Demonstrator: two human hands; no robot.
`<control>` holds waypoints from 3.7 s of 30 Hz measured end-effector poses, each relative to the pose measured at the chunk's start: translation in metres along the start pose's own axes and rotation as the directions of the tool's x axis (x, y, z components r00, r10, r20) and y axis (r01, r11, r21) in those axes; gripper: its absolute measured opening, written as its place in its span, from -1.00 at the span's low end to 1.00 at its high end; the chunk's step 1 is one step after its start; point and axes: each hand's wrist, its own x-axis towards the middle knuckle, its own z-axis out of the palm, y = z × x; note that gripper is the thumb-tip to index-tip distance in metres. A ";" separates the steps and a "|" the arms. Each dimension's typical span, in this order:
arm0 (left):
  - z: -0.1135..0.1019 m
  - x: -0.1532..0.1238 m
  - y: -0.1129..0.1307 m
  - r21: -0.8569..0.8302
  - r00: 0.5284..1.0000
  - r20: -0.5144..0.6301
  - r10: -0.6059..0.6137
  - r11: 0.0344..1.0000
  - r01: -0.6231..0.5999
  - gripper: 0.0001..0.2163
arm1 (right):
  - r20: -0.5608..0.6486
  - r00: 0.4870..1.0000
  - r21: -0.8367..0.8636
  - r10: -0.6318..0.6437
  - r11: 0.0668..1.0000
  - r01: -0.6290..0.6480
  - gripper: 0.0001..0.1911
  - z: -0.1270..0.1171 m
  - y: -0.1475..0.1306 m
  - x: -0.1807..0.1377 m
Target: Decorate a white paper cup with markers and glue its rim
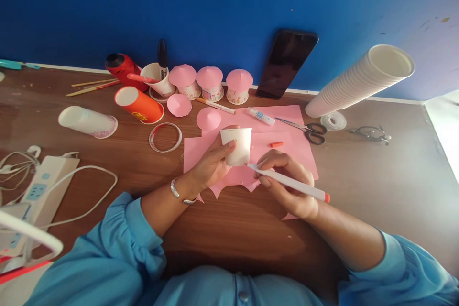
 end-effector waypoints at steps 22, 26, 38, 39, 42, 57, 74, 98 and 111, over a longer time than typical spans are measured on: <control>0.004 -0.001 0.000 0.059 1.000 -0.002 -0.006 0.998 0.006 -0.41 | 0.041 0.984 -0.268 -0.172 0.947 0.176 -0.82 0.006 0.005 -0.004; 0.005 -0.003 0.000 0.076 1.000 0.006 -0.009 0.997 0.009 -0.36 | 0.036 0.985 -0.303 -0.170 0.937 0.173 -0.81 0.007 0.006 -0.004; 0.005 -0.003 0.000 0.082 1.000 -0.024 -0.005 0.997 0.007 -0.43 | 0.028 0.983 -0.313 -0.181 0.932 0.181 -0.83 0.006 0.005 -0.002; 0.005 -0.004 0.000 0.082 1.000 -0.022 -0.003 0.997 0.005 -0.42 | 0.025 0.983 -0.315 -0.182 0.932 0.180 -0.82 0.006 0.005 -0.002; 0.007 -0.004 0.000 0.083 1.000 -0.020 -0.004 0.997 0.005 -0.40 | 0.022 0.984 -0.322 -0.179 0.930 0.177 -0.80 0.006 0.006 -0.002; 0.007 -0.005 0.000 0.151 1.000 0.021 0.021 0.988 -0.024 -0.39 | 0.020 0.968 -0.431 -0.251 0.871 0.235 -0.81 0.006 0.004 -0.003; 0.008 -0.005 0.000 0.142 0.999 0.041 0.023 0.989 -0.029 -0.38 | 0.000 0.965 -0.442 -0.263 0.866 0.236 -0.75 0.006 0.004 -0.003; 0.006 -0.005 0.000 0.148 0.998 0.060 0.022 0.988 -0.030 -0.45 | 0.047 0.971 -0.440 -0.234 0.868 0.230 -0.86 0.010 0.000 -0.006; 0.000 -0.002 -0.001 0.052 0.996 0.084 0.018 0.998 -0.022 -0.39 | -0.031 0.975 -0.379 -0.222 0.905 0.194 -0.80 0.005 0.000 -0.002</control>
